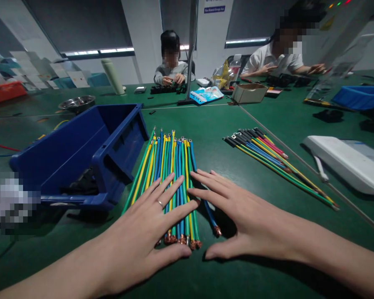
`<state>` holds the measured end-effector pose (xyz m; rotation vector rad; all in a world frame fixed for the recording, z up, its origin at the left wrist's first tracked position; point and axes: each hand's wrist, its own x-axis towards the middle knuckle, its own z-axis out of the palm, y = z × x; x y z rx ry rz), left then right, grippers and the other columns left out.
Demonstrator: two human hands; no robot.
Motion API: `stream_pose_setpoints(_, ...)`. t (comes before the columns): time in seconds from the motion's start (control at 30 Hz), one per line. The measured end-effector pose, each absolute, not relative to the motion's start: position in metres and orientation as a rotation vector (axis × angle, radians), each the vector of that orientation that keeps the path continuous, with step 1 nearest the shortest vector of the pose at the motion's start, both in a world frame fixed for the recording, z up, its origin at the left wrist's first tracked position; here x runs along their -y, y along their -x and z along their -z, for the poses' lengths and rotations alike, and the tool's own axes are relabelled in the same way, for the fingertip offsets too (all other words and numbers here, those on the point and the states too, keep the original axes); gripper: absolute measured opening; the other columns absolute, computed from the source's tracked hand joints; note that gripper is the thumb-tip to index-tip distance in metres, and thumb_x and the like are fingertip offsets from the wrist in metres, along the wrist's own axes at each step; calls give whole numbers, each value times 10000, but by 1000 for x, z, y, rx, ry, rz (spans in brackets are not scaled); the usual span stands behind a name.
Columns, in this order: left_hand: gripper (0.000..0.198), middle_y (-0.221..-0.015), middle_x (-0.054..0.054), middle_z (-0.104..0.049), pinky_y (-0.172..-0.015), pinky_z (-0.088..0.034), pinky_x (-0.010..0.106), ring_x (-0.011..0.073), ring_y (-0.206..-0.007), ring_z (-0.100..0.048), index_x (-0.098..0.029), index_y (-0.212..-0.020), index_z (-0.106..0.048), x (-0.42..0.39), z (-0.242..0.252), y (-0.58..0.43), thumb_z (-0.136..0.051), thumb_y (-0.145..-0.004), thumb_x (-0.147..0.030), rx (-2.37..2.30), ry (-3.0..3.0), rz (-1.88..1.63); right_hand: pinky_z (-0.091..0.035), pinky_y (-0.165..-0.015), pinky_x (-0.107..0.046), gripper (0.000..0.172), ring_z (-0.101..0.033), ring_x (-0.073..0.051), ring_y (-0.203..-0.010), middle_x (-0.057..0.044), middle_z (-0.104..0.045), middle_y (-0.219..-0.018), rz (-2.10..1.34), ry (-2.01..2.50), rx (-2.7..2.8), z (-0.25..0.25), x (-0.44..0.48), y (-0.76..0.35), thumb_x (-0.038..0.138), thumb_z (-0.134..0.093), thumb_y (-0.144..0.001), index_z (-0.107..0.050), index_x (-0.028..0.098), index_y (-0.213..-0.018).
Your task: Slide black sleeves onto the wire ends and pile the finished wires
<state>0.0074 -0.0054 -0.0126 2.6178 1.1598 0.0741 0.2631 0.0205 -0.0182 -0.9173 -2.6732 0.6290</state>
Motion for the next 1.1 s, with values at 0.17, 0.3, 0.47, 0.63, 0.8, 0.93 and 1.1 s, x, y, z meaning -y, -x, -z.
stream_pose_setpoints(0.17, 631, -1640, 23, -122, -1107, -304, 655, 401, -1461, -194, -433, -1480, -355, 6, 16, -6, -576, -905, -568, -1152, -2620, -149, -292, -1148, -506, 902, -234, -304, -1468, -155, -233, -1605, -602, 875, 2723, 13, -24, -269, 638, -692, -735, -412, 182, -1461)
stream_pose_setpoints(0.3, 614, -1630, 39, -166, -1075, -333, 679, 412, -1442, -242, -458, -1478, -342, 6, 15, -7, -546, -914, -587, -1158, -2613, -148, -397, -1024, -484, 659, -472, -311, -1245, -161, -540, -1344, -394, 825, 2716, 5, -26, -270, 563, -738, -694, -586, 156, -1188)
stream_pose_setpoints(0.47, 617, -1631, 43, -179, -1092, -323, 659, 406, -1451, -228, -456, -1471, -360, 6, 13, -8, -581, -904, -561, -1146, -2598, -164, -401, -847, -424, 261, -494, -190, -759, -16, -560, -755, -405, 811, 2795, 3, -21, -263, 441, -624, -797, -536, 196, -784)
stream_pose_setpoints(0.63, 642, -1645, 34, -118, -1104, -288, 671, 404, -1470, -152, -471, -1499, -274, 5, 16, -8, -541, -924, -569, -1175, -2612, -91, -387, -807, -370, 104, -470, -167, -724, -20, -553, -762, -456, 792, 2777, 10, -18, -255, 260, -507, -878, -507, 202, -792)
stream_pose_setpoints(0.8, 625, -1644, 49, -118, -1084, -301, 688, 403, -1470, -140, -488, -1507, -223, 5, 16, -7, -463, -942, -609, -1170, -2634, -45, -391, -771, -342, 163, -488, -166, -758, -23, -565, -797, -483, 758, 2793, 7, -20, -258, 326, -542, -924, -537, 185, -843)
stream_pose_setpoints(0.93, 612, -1627, 67, -198, -1030, -357, 714, 425, -1450, -202, -499, -1491, -266, 6, 14, -8, -468, -928, -629, -1170, -2611, -56, -399, -720, -307, 244, -498, -156, -766, -15, -575, -820, -678, 785, 2725, 2, -23, -265, 411, -537, -957, -546, 187, -860)
stream_pose_setpoints(1.1, 626, -1632, 46, -173, -1044, -340, 709, 425, -1448, -193, -509, -1492, -242, 6, 14, -8, -477, -925, -630, -1196, -2608, -67, -428, -782, -332, 271, -514, -178, -889, -78, -601, -1003, -714, 855, 2659, 1, -28, -267, 105, -314, -989, -552, 176, -1096)
